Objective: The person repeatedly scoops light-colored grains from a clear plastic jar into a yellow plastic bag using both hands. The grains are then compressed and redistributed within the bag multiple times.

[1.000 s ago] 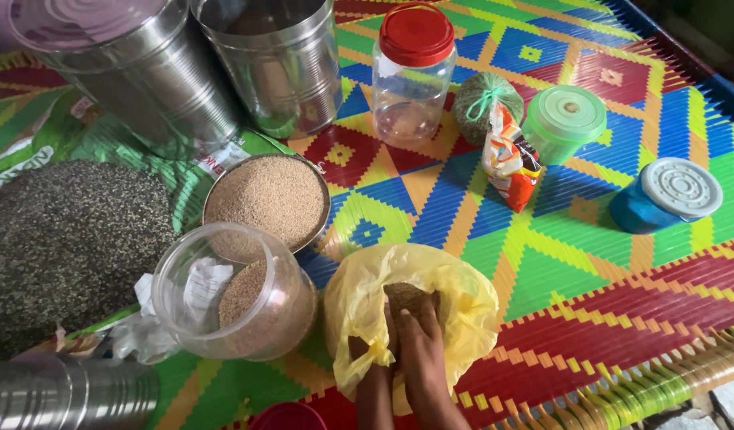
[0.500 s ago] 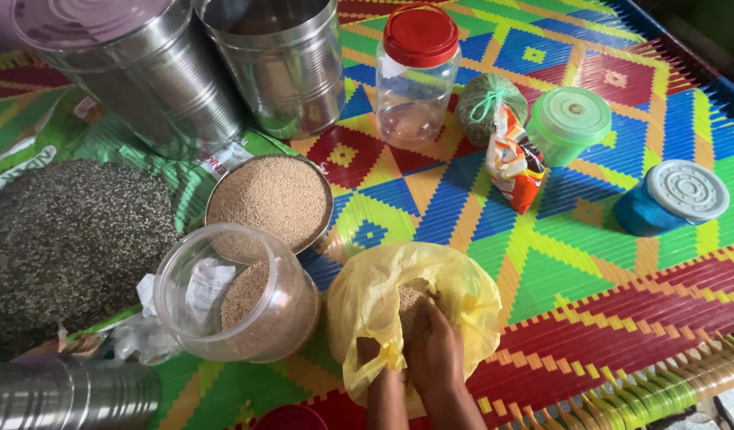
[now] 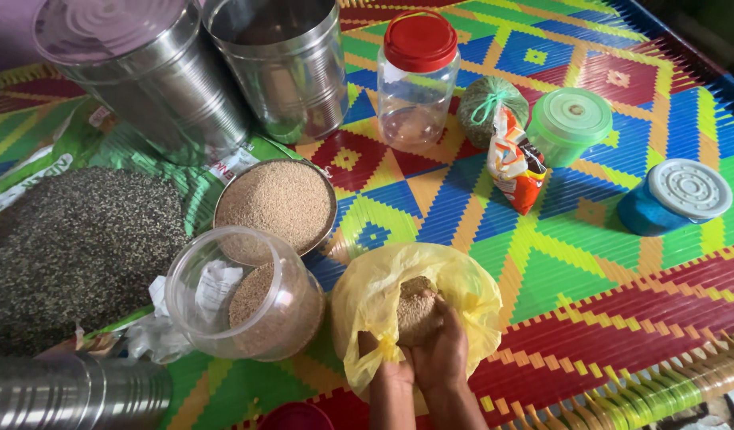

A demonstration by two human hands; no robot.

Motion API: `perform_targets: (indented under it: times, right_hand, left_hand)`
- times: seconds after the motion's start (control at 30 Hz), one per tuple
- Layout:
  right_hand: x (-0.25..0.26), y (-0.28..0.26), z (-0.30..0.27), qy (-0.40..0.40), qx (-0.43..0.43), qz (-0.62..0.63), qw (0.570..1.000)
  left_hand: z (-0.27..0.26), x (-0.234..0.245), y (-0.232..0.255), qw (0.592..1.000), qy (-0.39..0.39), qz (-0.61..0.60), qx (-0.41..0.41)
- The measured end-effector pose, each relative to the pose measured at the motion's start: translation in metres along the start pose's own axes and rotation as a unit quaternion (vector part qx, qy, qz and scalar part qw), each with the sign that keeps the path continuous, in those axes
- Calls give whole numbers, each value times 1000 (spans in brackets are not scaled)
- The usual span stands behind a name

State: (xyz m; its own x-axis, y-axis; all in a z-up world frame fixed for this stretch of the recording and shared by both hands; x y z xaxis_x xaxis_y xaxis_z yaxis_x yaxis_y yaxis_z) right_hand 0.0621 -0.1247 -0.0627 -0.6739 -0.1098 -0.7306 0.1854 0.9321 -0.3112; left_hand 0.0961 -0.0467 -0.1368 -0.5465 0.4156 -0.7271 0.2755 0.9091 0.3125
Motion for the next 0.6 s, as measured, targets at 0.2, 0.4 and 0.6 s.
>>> perform_targets:
  times: [0.2, 0.4, 0.6]
  right_hand:
    - [6, -13, 2, 12, 40, -3, 999]
    - [-5, -41, -17, -36, 49, 21, 998]
    - [-29, -68, -51, -67, 70, 15, 995]
  left_hand:
    - [-4, 10, -7, 999, 5, 16, -27]
    - [-46, -49, -10, 996, -78, 34, -27]
    - [-109, -98, 9, 993, -88, 46, -58]
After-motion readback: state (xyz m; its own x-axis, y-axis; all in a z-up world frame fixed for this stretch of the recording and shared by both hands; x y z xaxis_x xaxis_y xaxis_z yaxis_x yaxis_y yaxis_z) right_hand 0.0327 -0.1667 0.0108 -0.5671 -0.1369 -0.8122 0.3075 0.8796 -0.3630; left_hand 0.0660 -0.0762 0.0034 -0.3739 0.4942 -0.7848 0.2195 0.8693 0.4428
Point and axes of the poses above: each hand's wrist, its own z-axis towards the middle knuckle, its own x-axis out of the back of the hand, y = z × x, the point moved 8 cm from there along z, towards the middle knuckle, and after that the axes turned 6 degrees about y, right-handed, at the moved point
